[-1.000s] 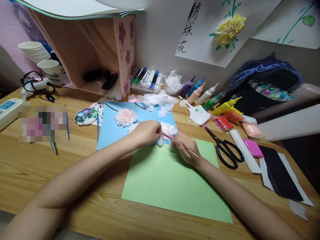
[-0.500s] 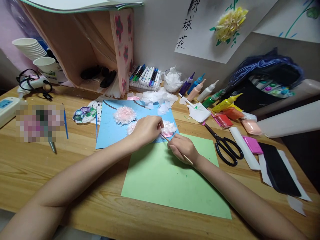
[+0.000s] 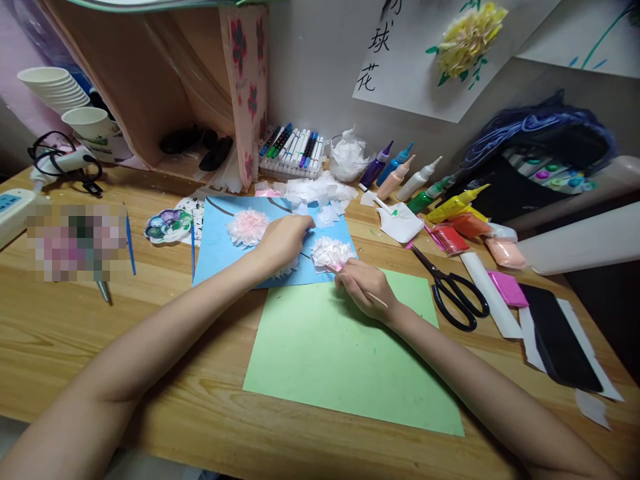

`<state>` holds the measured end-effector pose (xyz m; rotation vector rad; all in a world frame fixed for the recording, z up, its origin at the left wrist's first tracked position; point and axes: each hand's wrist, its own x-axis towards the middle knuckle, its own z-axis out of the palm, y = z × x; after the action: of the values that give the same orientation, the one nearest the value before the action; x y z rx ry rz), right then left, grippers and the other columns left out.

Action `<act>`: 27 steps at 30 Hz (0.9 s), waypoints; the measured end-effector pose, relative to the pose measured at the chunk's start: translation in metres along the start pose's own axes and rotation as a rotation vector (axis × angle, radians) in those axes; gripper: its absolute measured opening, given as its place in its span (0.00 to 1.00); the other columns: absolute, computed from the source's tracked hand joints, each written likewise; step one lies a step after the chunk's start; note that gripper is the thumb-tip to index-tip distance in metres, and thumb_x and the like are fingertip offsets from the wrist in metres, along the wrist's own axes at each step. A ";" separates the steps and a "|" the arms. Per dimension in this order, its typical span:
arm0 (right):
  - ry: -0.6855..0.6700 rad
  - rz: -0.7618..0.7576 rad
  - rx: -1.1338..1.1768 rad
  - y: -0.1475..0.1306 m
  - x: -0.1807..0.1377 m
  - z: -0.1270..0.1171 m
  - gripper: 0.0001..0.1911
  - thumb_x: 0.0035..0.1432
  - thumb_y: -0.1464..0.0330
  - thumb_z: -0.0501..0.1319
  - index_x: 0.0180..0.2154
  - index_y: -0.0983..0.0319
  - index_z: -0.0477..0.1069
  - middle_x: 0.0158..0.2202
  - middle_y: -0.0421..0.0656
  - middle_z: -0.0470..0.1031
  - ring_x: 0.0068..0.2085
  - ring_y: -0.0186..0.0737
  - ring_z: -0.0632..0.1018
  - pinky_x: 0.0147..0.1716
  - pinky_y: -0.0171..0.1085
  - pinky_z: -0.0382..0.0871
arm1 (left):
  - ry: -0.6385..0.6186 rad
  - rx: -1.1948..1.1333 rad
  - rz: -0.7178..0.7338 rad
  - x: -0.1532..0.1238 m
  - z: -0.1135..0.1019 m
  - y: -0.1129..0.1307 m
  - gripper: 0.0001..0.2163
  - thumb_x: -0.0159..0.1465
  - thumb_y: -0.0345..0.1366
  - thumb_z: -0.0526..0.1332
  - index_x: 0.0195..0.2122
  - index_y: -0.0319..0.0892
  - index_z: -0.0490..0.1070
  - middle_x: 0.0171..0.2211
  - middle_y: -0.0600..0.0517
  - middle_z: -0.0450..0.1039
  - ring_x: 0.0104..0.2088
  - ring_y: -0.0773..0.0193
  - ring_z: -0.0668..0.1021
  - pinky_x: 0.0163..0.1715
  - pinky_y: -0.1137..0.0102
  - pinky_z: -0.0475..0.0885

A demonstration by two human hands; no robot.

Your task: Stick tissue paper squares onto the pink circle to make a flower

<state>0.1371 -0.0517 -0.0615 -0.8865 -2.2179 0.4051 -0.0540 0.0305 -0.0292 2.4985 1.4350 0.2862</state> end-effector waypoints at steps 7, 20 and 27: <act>0.074 0.559 0.246 -0.012 0.036 -0.002 0.26 0.66 0.58 0.44 0.18 0.60 0.59 0.14 0.38 0.64 0.18 0.33 0.68 0.24 0.34 0.63 | -0.069 0.120 0.016 0.002 -0.005 0.004 0.14 0.63 0.28 0.49 0.44 0.41 0.71 0.39 0.46 0.76 0.40 0.57 0.77 0.34 0.69 0.66; -0.068 0.892 0.319 -0.008 0.081 -0.009 0.26 0.64 0.62 0.48 0.15 0.61 0.61 0.08 0.39 0.65 0.12 0.32 0.68 0.16 0.31 0.60 | -0.125 0.196 0.044 0.000 -0.009 0.007 0.14 0.57 0.23 0.49 0.39 0.39 0.70 0.35 0.45 0.76 0.37 0.56 0.77 0.30 0.70 0.64; 0.076 0.733 0.495 -0.013 0.042 -0.023 0.28 0.60 0.51 0.51 0.19 0.64 0.67 0.12 0.39 0.67 0.16 0.30 0.70 0.18 0.30 0.59 | -0.174 0.195 0.025 -0.005 -0.017 0.016 0.16 0.58 0.23 0.48 0.42 0.37 0.70 0.35 0.42 0.75 0.37 0.53 0.77 0.33 0.67 0.66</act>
<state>0.1248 -0.0309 -0.0179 -1.3679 -1.5407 1.1734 -0.0482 0.0199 -0.0087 2.6188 1.4238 -0.0703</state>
